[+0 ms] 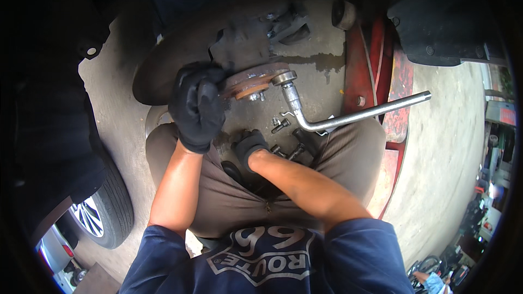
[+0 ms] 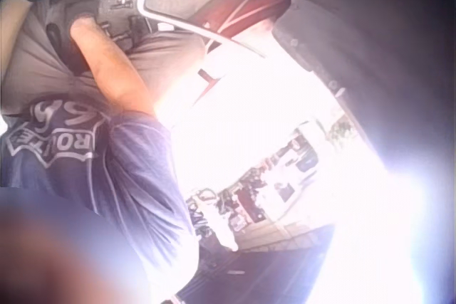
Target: The person sits on the garage floor and uses a ratchet and socket to remove bolts from a car brake caliper. They detach the caliper and set it aside, then continue to remove additional bolts from the brake assembly.
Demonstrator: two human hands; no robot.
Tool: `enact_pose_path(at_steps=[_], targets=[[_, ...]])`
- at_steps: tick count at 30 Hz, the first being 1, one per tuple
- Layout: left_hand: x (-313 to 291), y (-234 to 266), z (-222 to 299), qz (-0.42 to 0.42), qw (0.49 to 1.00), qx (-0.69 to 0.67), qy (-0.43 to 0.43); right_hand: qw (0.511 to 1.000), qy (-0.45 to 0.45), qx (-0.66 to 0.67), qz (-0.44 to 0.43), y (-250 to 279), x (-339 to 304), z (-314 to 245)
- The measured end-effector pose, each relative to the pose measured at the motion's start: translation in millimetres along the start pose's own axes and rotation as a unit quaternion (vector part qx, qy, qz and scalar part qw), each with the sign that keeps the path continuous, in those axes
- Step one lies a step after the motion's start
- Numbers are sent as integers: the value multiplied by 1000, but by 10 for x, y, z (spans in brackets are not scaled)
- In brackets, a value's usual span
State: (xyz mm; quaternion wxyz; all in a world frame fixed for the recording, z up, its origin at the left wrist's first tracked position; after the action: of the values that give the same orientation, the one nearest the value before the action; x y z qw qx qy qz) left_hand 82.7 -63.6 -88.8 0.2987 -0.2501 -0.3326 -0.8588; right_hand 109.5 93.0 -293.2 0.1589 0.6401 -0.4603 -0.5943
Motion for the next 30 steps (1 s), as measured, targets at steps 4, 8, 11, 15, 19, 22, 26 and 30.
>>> enact_pose_path(at_steps=[4,8,11,15,19,22,26,30], targets=[[-69,187,-80,-21,998,-54,25,987,-85,136,-9,-637,463,-18],[-81,213,-160,-44,997,-59,26,992,-64,70,-84,-437,245,24],[-47,192,-162,-38,999,-36,11,980,-75,80,-163,251,29,146],[-23,168,-94,-51,998,-17,39,991,-33,118,-46,1183,-681,287],[4,150,-76,-46,999,-2,24,987,-3,147,58,1669,-1480,382],[-55,149,-62,-43,997,-17,55,974,8,198,114,1906,-1964,432],[-347,246,74,-16,968,-133,211,962,43,207,175,2332,-2585,546],[-621,264,164,-80,893,-156,415,968,-45,6,246,2657,-2987,906]])
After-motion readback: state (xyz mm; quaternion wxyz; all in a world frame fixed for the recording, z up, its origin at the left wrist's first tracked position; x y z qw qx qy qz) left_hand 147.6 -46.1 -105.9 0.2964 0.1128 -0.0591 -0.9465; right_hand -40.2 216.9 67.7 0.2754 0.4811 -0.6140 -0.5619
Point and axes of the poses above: each hand's wrist, its own x-axis towards the middle knuckle, its own y-axis out of the back of the hand, z = x × y, the point moved 2 cm from there along x, towards the middle knuckle, and after that the axes turned 7 degrees about -z, right-handed, at the moved point
